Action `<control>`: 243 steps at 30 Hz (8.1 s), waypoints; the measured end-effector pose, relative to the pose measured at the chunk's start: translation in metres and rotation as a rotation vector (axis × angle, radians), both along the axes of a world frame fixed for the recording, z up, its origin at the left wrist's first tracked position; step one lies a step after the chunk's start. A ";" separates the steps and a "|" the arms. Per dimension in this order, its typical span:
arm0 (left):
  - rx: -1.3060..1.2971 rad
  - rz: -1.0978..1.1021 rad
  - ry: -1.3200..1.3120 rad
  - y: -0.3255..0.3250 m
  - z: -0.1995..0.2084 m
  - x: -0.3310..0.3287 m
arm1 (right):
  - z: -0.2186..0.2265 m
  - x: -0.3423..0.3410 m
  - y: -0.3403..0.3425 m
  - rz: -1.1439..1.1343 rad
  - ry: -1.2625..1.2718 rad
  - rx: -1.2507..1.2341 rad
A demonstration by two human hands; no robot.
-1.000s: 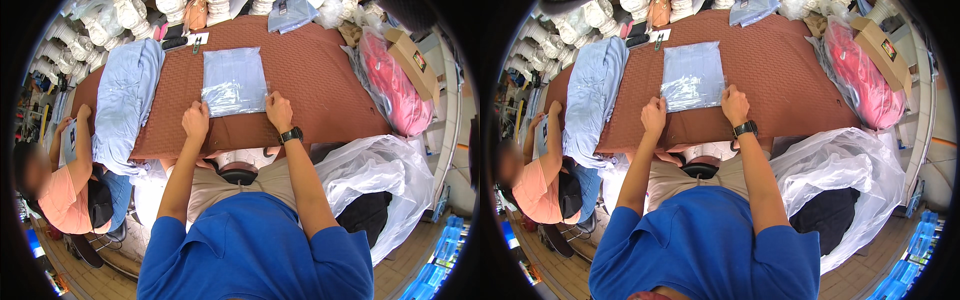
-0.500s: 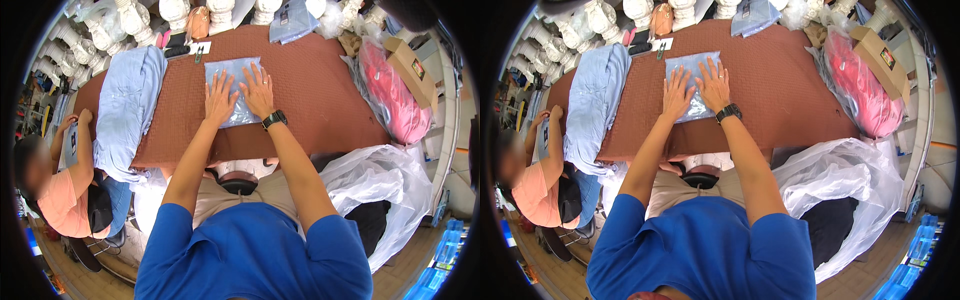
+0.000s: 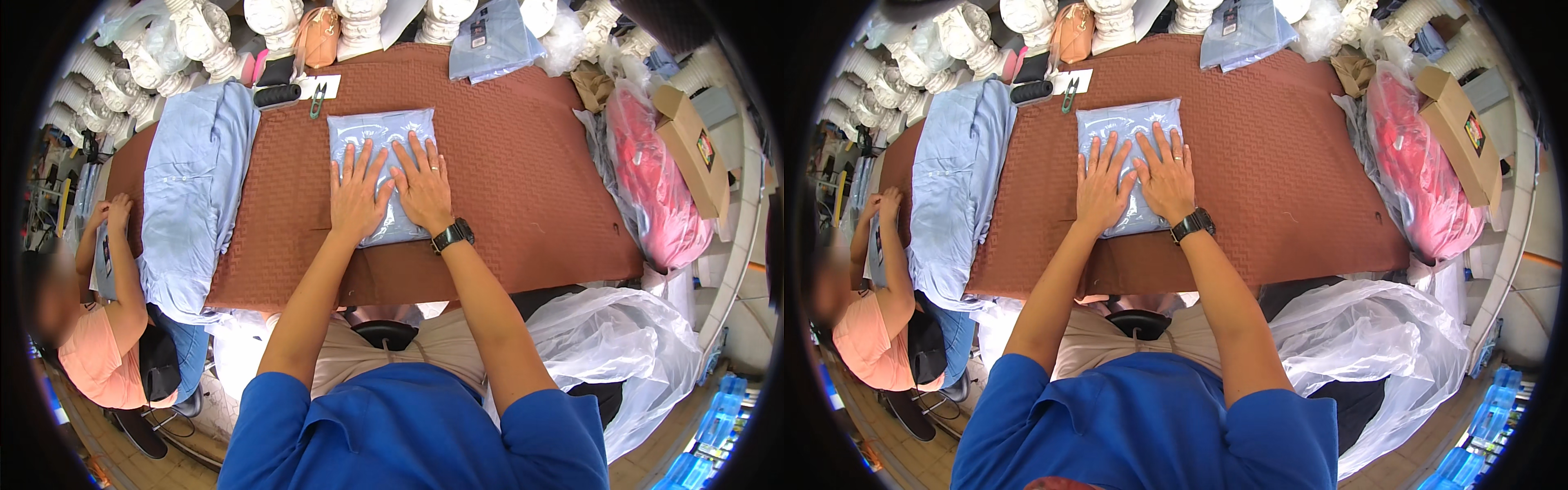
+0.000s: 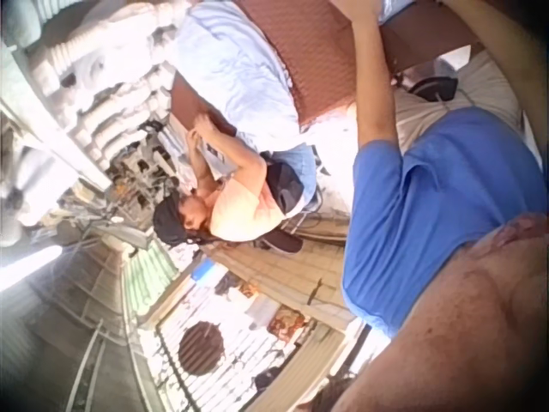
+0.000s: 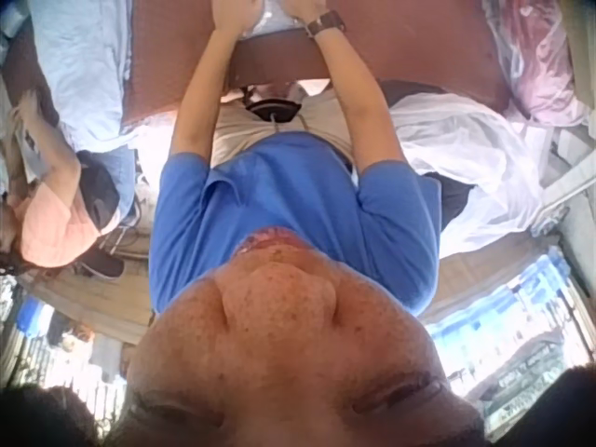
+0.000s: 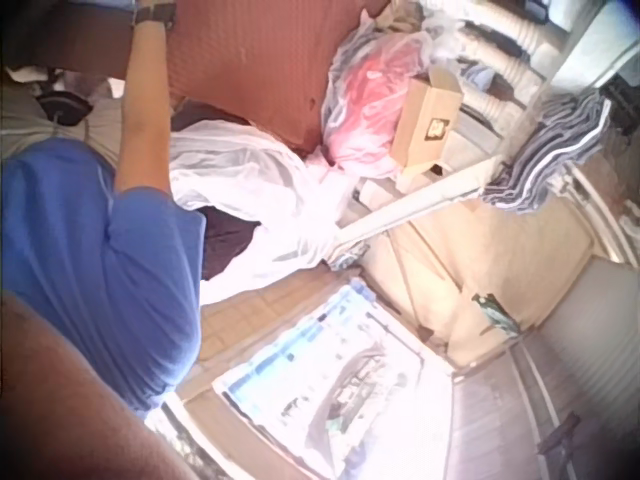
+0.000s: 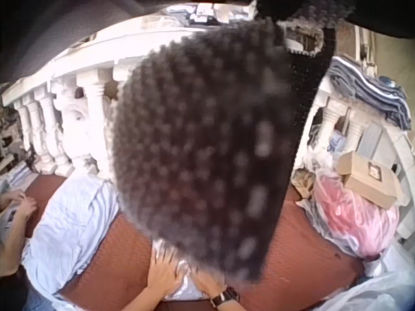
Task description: The person folds a blue long-sleeved shirt by laying it flat, placing a cardboard insert inside, folding the sleeves and sides over the insert, and then sliding the folded shirt into a plastic bag.
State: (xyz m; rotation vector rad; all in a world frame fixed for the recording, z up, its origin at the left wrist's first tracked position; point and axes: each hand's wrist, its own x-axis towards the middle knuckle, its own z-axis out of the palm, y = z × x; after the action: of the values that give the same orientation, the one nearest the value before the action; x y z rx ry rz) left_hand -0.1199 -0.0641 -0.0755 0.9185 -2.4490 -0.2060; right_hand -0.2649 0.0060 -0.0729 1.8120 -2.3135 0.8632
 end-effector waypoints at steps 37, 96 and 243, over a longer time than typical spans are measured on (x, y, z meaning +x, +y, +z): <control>0.018 0.005 -0.033 -0.003 -0.007 -0.004 | -0.009 -0.004 -0.005 -0.023 0.074 -0.050; 0.145 0.128 -0.023 -0.076 -0.020 -0.031 | -0.015 -0.029 -0.062 -0.092 -0.009 -0.046; 0.046 0.784 0.368 -0.106 0.050 0.323 | -0.017 0.072 0.089 -0.091 -0.133 -0.090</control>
State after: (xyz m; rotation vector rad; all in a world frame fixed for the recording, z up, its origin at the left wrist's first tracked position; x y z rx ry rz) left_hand 0.2029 -0.1703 -0.0257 1.6138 -1.6153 -0.1307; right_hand -0.1932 0.0950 -0.0902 1.6473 -2.3711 1.0857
